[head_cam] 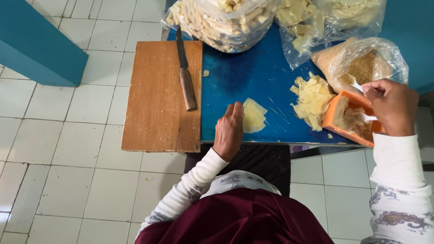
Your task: The person stacks flat square dough pieces in an overlapping diamond pattern on a blue table, spoons brown filling powder from a plastic bag onto the stack, and folds and pinches the pieces together by hand, placing finished folded pieces aside and taking new pieces from an orange container.
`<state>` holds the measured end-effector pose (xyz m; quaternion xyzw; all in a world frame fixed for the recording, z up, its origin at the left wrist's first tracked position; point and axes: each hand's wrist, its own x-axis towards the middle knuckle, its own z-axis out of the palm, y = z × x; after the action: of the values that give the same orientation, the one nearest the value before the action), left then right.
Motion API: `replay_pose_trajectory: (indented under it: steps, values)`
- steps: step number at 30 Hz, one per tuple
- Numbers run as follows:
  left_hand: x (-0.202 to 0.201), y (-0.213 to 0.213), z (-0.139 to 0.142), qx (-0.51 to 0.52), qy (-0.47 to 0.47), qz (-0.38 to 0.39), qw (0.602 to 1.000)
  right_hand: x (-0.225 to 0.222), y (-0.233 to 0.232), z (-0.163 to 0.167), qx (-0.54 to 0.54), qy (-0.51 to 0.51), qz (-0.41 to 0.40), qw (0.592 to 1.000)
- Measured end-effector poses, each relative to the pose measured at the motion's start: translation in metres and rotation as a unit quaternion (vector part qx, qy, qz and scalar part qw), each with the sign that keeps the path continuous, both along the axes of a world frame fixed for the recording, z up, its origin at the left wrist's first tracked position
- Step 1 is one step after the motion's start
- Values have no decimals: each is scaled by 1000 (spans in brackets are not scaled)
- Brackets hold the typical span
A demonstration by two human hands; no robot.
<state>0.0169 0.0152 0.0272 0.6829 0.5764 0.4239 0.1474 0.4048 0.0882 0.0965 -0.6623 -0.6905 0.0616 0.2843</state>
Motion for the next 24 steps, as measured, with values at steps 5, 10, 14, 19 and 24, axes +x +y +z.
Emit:
replay_pose_trajectory:
  steps: [5, 10, 14, 19, 24]
  values:
    - [-6, -9, 9, -1, -22, -3, 1000, 12, 0, 3, -50, 128, -20, 990]
    - [-11, -21, 18, 32, -50, -25, 998, 22, -3, 7, -67, 194, -48, 978]
    - [-11, -29, 16, 54, -80, -22, 995, 2, -21, 20, -74, 229, 40, 970]
    - [-4, -30, 5, 51, -126, -7, 991, -71, -37, 21, -149, 182, 153, 960]
    - [-3, -33, -1, 46, -134, 2, 990, -153, -44, -6, -175, 126, 242, 946]
